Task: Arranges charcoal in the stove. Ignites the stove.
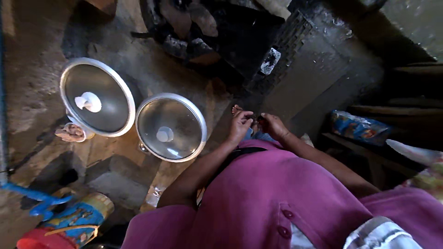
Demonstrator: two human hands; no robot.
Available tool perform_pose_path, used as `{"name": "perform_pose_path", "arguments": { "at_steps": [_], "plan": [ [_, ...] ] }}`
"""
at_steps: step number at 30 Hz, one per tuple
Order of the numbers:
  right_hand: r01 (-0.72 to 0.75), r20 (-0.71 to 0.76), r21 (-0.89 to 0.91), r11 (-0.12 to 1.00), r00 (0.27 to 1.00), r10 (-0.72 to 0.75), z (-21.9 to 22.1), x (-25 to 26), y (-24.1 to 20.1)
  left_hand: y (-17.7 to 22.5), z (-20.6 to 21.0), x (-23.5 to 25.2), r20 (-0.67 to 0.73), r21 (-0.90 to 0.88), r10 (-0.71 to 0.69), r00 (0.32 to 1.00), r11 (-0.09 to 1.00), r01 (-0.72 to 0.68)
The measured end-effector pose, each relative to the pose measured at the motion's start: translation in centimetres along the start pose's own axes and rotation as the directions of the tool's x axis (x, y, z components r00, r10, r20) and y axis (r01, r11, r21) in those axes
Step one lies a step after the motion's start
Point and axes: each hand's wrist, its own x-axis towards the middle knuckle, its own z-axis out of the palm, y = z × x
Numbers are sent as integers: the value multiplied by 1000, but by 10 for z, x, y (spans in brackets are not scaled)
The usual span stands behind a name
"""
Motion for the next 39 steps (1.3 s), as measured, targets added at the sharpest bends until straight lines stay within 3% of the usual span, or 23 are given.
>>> {"name": "perform_pose_path", "arguments": {
  "at_steps": [8,17,39],
  "plan": [
    [53,-147,136,989,989,-33,-20,-28,24,0,30,-2,150,157,108,983,979,-132],
    [105,-150,189,976,986,-77,-34,-56,42,2,54,-17,223,158,166,961,966,-203],
    [108,-195,344,933,980,-42,-59,-50,64,2,76,-26,214,130,35,976,989,-64]
  ]
}}
